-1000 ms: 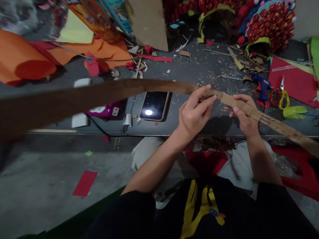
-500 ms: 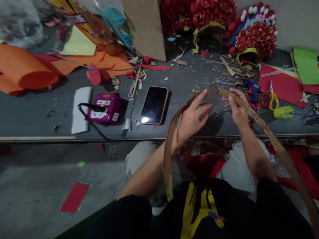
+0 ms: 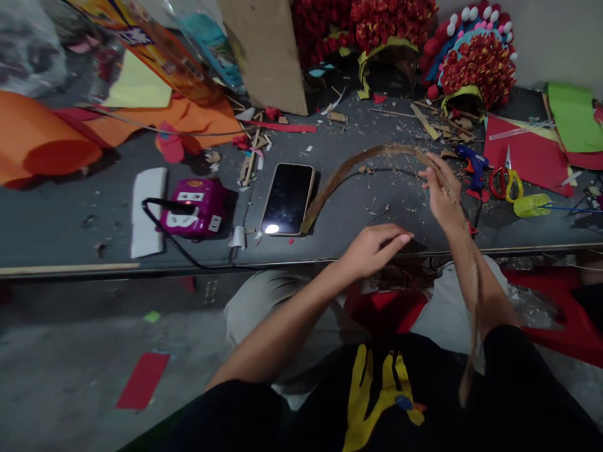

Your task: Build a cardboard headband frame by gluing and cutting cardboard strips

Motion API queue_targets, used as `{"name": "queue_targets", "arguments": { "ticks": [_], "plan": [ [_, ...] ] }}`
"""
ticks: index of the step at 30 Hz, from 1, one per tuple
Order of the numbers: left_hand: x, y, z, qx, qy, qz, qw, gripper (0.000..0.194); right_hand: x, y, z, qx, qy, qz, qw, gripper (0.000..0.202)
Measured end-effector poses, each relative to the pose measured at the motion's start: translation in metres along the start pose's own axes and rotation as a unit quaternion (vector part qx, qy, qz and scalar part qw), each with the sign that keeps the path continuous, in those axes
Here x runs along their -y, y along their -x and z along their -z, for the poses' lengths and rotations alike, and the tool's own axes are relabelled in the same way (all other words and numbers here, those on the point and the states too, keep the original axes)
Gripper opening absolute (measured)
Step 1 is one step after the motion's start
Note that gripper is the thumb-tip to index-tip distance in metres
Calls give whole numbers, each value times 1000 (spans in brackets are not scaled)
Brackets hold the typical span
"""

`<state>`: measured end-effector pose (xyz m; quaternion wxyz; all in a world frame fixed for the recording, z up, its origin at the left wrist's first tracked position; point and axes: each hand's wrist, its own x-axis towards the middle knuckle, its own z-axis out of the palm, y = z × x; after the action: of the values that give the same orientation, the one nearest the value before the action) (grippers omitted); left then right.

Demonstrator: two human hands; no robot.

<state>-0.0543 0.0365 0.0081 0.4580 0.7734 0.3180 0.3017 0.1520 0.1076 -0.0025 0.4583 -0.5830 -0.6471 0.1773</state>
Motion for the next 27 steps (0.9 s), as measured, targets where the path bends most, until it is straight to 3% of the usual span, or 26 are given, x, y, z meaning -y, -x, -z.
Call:
{"name": "queue_targets", "arguments": {
  "ticks": [2, 6, 10, 14, 20, 27],
  "plan": [
    [-11, 5, -15, 55, 140, 48, 987, 46, 3, 2, -1, 9, 55, 41, 998, 52],
    [-30, 14, -43, 198, 358, 132, 903, 55, 14, 6, -5, 43, 185, 64, 980, 48],
    [-38, 14, -51, 231, 453, 187, 840, 54, 24, 9, -1, 66, 242, 61, 966, 39],
    [-37, 5, -44, 144, 433, 204, 866, 57, 22, 13, 21, 72, 268, 49, 959, 30],
    [-26, -8, -37, 52, 315, 214, 923, 41, 12, 20, 67, 106, 279, -60, 953, 22],
    [-14, -23, -29, 9, 278, 252, 927, 37, 4, 18, 95, 54, 262, -145, 952, 16]
  ]
}}
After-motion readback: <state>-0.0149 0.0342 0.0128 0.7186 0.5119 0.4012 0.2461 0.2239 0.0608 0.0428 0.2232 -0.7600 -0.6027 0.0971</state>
